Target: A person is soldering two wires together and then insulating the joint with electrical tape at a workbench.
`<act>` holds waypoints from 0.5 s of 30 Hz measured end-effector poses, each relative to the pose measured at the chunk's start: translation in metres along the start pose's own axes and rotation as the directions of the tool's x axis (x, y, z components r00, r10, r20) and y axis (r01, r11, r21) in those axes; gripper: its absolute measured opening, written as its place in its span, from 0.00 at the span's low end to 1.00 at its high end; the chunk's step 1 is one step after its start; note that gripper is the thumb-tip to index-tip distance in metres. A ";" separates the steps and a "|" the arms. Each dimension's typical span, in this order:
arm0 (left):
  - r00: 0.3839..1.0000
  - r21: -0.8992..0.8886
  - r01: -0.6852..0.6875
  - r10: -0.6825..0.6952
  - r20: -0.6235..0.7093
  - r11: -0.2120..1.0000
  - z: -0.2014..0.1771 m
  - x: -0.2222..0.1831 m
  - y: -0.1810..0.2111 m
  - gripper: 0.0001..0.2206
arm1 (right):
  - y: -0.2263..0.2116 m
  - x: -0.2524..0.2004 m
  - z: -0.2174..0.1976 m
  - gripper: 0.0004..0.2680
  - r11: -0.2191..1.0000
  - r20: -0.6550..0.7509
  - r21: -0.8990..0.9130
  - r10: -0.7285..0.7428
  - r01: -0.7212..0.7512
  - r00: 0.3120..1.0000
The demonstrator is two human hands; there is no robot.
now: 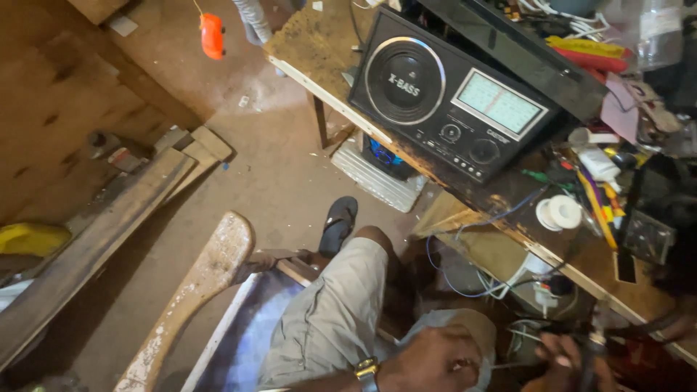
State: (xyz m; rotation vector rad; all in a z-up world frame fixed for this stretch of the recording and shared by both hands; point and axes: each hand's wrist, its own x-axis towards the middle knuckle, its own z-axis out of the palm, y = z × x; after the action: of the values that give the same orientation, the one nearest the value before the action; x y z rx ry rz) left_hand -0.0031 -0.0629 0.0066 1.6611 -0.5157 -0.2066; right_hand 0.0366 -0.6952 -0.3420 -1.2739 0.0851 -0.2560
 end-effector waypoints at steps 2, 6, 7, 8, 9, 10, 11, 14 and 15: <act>0.999 0.059 -0.042 0.041 0.023 0.997 0.004 -0.002 -0.012 0.02 | -0.006 -0.003 0.034 0.25 0.848 0.359 0.369 0.248 -0.381 0.900; 0.994 0.114 -0.084 0.075 0.081 0.990 0.002 -0.003 -0.016 0.02 | -0.035 -0.022 0.104 0.25 0.619 0.612 0.441 0.322 -0.650 0.722; 0.993 0.110 -0.089 0.079 0.087 0.990 -0.001 -0.001 -0.010 0.02 | -0.059 -0.024 0.121 0.24 0.603 0.639 0.432 0.321 -0.671 0.699; 0.989 0.102 -0.004 -0.011 0.147 0.995 -0.004 0.001 -0.005 0.02 | -0.083 -0.025 0.141 0.23 0.585 0.666 0.422 0.318 -0.692 0.675; 0.973 0.108 0.079 -0.100 0.207 0.991 -0.010 0.004 -0.001 0.05 | -0.103 -0.024 0.167 0.23 0.567 0.696 0.415 0.307 -0.712 0.649; 0.973 0.112 0.074 -0.096 0.211 0.991 -0.014 0.013 0.013 0.05 | -0.126 -0.019 0.197 0.22 0.548 0.725 0.407 0.294 -0.731 0.623; 0.872 0.164 0.361 -0.394 0.290 0.918 -0.018 0.021 0.027 0.11 | -0.150 -0.015 0.232 0.21 0.525 0.755 0.396 0.281 -0.754 0.592; 0.539 0.317 0.710 -0.775 0.329 0.628 0.021 0.039 -0.017 0.17 | -0.202 -0.011 0.297 0.21 0.457 0.834 0.354 0.241 -0.816 0.496; 0.372 0.402 0.786 -0.879 0.298 0.470 0.042 0.037 -0.044 0.17 | -0.216 -0.022 0.311 0.21 0.430 0.849 0.350 0.229 -0.832 0.476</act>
State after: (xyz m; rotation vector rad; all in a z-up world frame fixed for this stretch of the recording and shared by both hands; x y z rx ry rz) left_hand 0.0212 -0.1138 -0.0377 1.9462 0.0504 -1.4256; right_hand 0.0484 -0.4576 -0.0469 -0.3304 -0.2235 0.8150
